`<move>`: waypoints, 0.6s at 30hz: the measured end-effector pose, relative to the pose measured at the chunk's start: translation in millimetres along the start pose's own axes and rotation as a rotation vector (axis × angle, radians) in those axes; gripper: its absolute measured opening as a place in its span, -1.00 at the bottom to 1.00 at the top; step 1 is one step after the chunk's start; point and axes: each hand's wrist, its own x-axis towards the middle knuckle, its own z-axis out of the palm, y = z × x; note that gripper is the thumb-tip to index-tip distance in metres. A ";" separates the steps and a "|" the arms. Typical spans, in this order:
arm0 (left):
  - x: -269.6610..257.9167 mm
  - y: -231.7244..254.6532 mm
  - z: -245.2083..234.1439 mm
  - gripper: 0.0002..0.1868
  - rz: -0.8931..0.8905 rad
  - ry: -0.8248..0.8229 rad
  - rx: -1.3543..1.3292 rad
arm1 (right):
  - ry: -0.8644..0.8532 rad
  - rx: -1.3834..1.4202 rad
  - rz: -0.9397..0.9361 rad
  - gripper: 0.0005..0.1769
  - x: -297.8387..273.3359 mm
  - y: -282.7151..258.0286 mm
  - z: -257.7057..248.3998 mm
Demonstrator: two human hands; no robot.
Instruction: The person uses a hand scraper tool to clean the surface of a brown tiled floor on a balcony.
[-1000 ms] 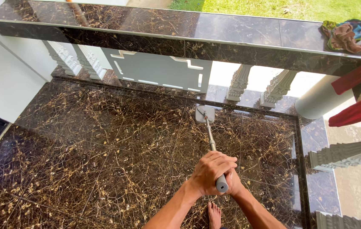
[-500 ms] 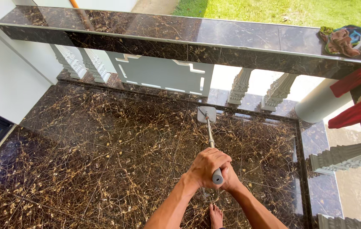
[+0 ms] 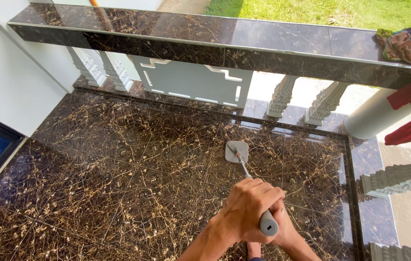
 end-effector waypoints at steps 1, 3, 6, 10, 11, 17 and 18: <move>-4.7 -3.3 5.2 -0.74 0.045 0.046 -0.035 | -0.004 0.022 0.063 -0.65 -4.2 4.9 8.0; -16.5 -11.4 20.5 -0.69 0.136 0.140 -0.102 | 0.056 -0.016 -0.071 -0.68 -16.5 12.9 19.7; -35.0 -12.2 47.2 -0.85 0.082 0.135 -0.054 | 0.089 -0.015 -0.126 -0.69 -20.7 21.2 22.7; -26.3 -31.2 55.9 -0.74 0.144 0.106 -0.051 | 0.089 -0.011 -0.113 -0.69 -28.0 29.6 20.5; -20.8 -34.8 55.8 -0.74 0.133 0.093 -0.053 | 0.095 -0.009 -0.104 -0.69 -25.9 36.9 19.8; -1.4 -73.1 57.9 -0.73 0.139 0.085 -0.007 | 0.031 0.104 0.029 -0.61 -19.8 119.8 22.3; -2.4 -81.6 62.6 -0.73 0.133 0.095 0.001 | -0.002 0.135 0.048 -0.56 -22.1 135.2 22.8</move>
